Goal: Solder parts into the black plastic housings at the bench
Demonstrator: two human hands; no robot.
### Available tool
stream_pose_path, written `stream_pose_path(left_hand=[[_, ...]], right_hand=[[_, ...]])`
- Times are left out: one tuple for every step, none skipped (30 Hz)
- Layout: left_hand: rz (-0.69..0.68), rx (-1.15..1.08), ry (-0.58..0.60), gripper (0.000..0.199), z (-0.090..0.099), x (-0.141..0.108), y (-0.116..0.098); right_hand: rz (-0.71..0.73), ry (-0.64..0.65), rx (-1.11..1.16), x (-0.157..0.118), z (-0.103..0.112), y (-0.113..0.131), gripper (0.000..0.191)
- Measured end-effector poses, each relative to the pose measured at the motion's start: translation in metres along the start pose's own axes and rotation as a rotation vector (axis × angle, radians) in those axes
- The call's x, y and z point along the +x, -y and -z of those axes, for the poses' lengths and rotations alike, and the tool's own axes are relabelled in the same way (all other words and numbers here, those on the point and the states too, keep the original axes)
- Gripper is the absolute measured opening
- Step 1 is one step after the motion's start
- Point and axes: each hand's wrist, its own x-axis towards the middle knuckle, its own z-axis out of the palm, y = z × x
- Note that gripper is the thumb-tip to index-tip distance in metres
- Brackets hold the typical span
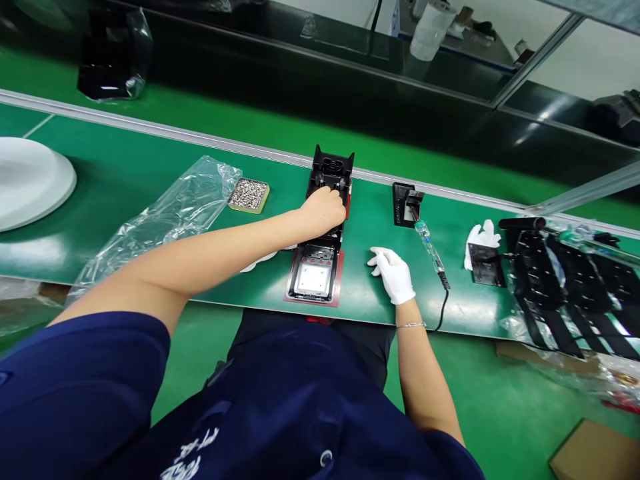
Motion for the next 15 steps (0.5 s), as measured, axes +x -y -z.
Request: stream_pose_path(left_hand=[[0.011,-0.011,-0.003,0.033,0.003,-0.004,0.004],[0.034,-0.036,-0.012,0.033,0.005,-0.01,0.011],[0.078,-0.071,-0.038,0.035,0.007,-0.016,0.022],[0.15,-0.116,-0.081,0.036,0.007,-0.024,0.037],[0.248,-0.172,-0.129,0.037,0.005,-0.032,0.053],[0.371,-0.218,-0.186,0.037,-0.001,-0.041,0.071],[0.486,-0.258,-0.211,0.038,-0.009,-0.05,0.089],[0.578,-0.292,-0.189,0.039,-0.02,-0.059,0.105],[0.624,-0.324,-0.104,0.038,-0.033,-0.067,0.118],[0.627,-0.348,-0.008,0.037,-0.047,-0.075,0.128],[0.627,-0.363,0.041,0.035,-0.06,-0.081,0.134],[0.62,-0.375,0.074,0.035,-0.073,-0.087,0.138],[0.613,-0.385,0.081,0.036,-0.084,-0.09,0.14],[0.615,-0.394,0.071,0.036,-0.093,-0.093,0.14],[0.616,-0.406,0.059,0.036,-0.099,-0.094,0.14]], right_hand=[[-0.002,-0.002,0.002,0.0,0.0,0.0,0.066],[-0.005,-0.005,0.004,-0.001,0.0,0.0,0.066],[-0.008,-0.007,0.005,-0.001,0.0,0.0,0.066],[-0.011,-0.009,0.006,-0.002,0.001,0.001,0.066],[-0.013,-0.012,0.008,-0.002,0.001,0.001,0.065],[-0.013,-0.015,0.011,-0.003,0.001,0.001,0.065],[-0.013,-0.017,0.015,-0.003,0.001,0.001,0.065],[-0.013,-0.019,0.02,-0.004,0.001,0.001,0.066],[-0.012,-0.022,0.028,-0.004,0.001,0.001,0.066],[-0.012,-0.026,0.039,-0.004,0.001,0.001,0.067],[-0.011,-0.034,0.052,-0.005,0.001,0.001,0.067],[-0.01,-0.05,0.07,-0.005,0.001,0.001,0.067],[-0.01,-0.076,0.093,-0.005,0.002,0.0,0.068],[-0.011,-0.113,0.12,-0.004,0.003,0.0,0.069],[-0.014,-0.158,0.151,-0.004,0.005,-0.001,0.072]])
